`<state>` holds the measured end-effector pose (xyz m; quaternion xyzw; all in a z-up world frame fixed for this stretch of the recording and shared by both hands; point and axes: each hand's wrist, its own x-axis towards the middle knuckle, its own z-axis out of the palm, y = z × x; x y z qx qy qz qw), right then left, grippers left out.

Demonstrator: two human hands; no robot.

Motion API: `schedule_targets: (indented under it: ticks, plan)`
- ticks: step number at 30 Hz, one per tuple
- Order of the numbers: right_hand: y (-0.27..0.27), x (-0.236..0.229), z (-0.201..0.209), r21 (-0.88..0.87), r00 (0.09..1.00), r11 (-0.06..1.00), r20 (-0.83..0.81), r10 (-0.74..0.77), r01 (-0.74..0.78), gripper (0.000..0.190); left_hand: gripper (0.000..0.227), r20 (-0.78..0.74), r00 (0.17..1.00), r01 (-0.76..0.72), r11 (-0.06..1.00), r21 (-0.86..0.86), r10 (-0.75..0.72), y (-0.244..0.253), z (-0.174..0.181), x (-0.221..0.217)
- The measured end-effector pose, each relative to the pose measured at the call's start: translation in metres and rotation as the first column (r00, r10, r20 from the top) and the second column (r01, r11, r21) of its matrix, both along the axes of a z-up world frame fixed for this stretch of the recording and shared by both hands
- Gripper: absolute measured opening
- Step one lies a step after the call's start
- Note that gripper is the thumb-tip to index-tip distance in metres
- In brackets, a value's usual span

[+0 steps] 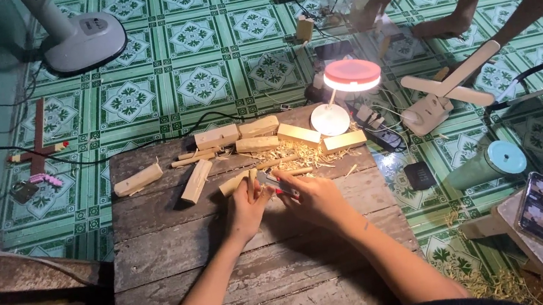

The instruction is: The person carves a small wooden block by holding it in one hand and cutting it with pliers in the other hand, repositioning the block as needed.

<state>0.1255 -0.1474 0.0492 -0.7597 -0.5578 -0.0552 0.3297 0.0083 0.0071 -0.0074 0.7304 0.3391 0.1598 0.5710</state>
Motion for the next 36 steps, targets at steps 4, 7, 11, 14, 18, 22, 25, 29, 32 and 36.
schedule_targets:
  ticks: [4, 7, 11, 14, 18, 22, 25, 29, 32, 36]
  plan:
    - [0.0, 0.002, 0.005, -0.011, 0.998, 0.998, -0.011, 0.065, -0.065, 0.052, 0.032, 0.027, 0.997, 0.071, 0.997, 0.013, -0.071, -0.003, 0.002, -0.007]
    - [0.002, 0.005, -0.006, -0.018, 0.997, 0.997, 0.001, 0.078, -0.078, 0.049, 0.027, 0.069, 0.993, 0.097, 0.995, -0.003, -0.097, -0.004, 0.004, -0.011]
    - [0.002, 0.001, -0.003, -0.033, 0.998, 0.997, 0.023, 0.066, -0.065, 0.047, 0.022, 0.068, 0.996, 0.06, 0.998, 0.007, -0.061, -0.012, 0.018, -0.014]
    - [0.0, -0.002, 0.003, -0.046, 0.998, 0.997, 0.02, 0.055, -0.054, 0.046, 0.023, 0.075, 0.997, 0.036, 0.999, 0.02, -0.037, -0.015, 0.018, -0.011]
    - [-0.002, -0.006, 0.014, -0.057, 0.999, 0.998, 0.017, 0.036, -0.035, 0.046, 0.025, 0.328, 0.945, 0.045, 0.983, -0.176, 0.015, -0.013, -0.031, 0.005]
    - [-0.003, -0.008, 0.014, -0.051, 0.998, 0.999, 0.058, 0.006, -0.004, 0.048, 0.022, 0.365, 0.929, 0.003, 0.984, -0.179, 0.064, -0.017, -0.029, 0.004]
    - [-0.002, -0.01, 0.015, -0.035, 1.0, 0.999, 0.016, -0.001, 0.001, 0.049, 0.024, 0.362, 0.929, -0.023, 0.99, -0.14, 0.073, -0.022, -0.002, 0.0]
    - [-0.005, -0.006, 0.002, -0.001, 1.0, 1.0, 0.025, -0.012, 0.012, 0.054, 0.023, 0.361, 0.928, -0.036, 0.985, -0.17, 0.096, -0.028, 0.016, -0.005]
    - [-0.006, -0.002, 0.002, 0.028, 0.999, 1.0, 0.046, 0.011, -0.013, 0.055, 0.025, 0.335, 0.94, -0.028, 0.994, -0.109, 0.063, -0.026, 0.03, -0.01]
    - [-0.003, -0.002, -0.003, 0.069, 0.996, 0.993, 0.022, 0.09, -0.091, 0.052, 0.026, 0.262, 0.965, -0.005, 1.0, -0.011, 0.008, -0.023, 0.04, -0.011]
